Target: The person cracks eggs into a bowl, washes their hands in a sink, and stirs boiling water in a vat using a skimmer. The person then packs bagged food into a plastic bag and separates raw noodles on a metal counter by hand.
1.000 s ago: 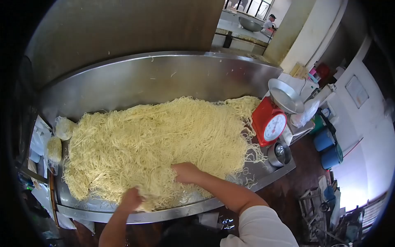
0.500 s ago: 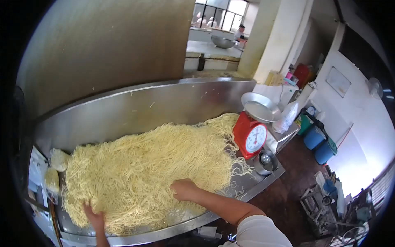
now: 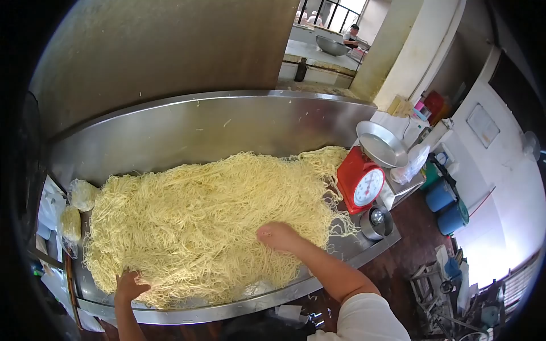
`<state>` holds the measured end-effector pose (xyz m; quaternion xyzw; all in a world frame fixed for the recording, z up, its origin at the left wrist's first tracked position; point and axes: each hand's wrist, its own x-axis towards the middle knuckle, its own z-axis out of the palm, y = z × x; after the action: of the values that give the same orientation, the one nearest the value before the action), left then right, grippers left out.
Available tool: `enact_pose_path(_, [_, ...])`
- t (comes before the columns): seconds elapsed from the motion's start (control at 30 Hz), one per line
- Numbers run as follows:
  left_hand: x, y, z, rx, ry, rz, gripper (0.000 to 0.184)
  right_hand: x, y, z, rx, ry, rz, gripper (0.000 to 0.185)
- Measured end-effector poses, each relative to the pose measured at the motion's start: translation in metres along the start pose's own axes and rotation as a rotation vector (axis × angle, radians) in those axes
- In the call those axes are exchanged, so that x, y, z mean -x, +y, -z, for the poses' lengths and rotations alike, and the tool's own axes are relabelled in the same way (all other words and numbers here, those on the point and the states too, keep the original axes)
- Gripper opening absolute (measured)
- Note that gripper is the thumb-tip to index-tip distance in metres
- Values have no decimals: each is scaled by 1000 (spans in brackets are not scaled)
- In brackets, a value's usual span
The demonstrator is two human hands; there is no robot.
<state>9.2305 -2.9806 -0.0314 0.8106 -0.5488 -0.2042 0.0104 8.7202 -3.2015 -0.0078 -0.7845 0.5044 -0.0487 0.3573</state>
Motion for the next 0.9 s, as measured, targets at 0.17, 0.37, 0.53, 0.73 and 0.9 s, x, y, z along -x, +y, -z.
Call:
enact_pose_path(0.17, [21, 27, 15, 95, 185, 11, 45, -5, 21, 2, 274, 246, -165, 47])
enact_pose_path(0.37, [9, 69, 13, 157, 499, -171, 33, 19, 19, -46, 492, 212, -17, 55])
enact_pose_path(0.53, [3, 180, -72, 242, 194, -504, 63, 39, 23, -40, 366, 48, 30, 62])
enact_pose_path(0.73, [10, 285, -121, -63, -115, -752, 61, 5, 75, -16, 454, 166, -338, 58])
enact_pose_path(0.9, [9, 288, -108, -23, -134, -626, 63, -27, 58, -6, 429, 71, -449, 58])
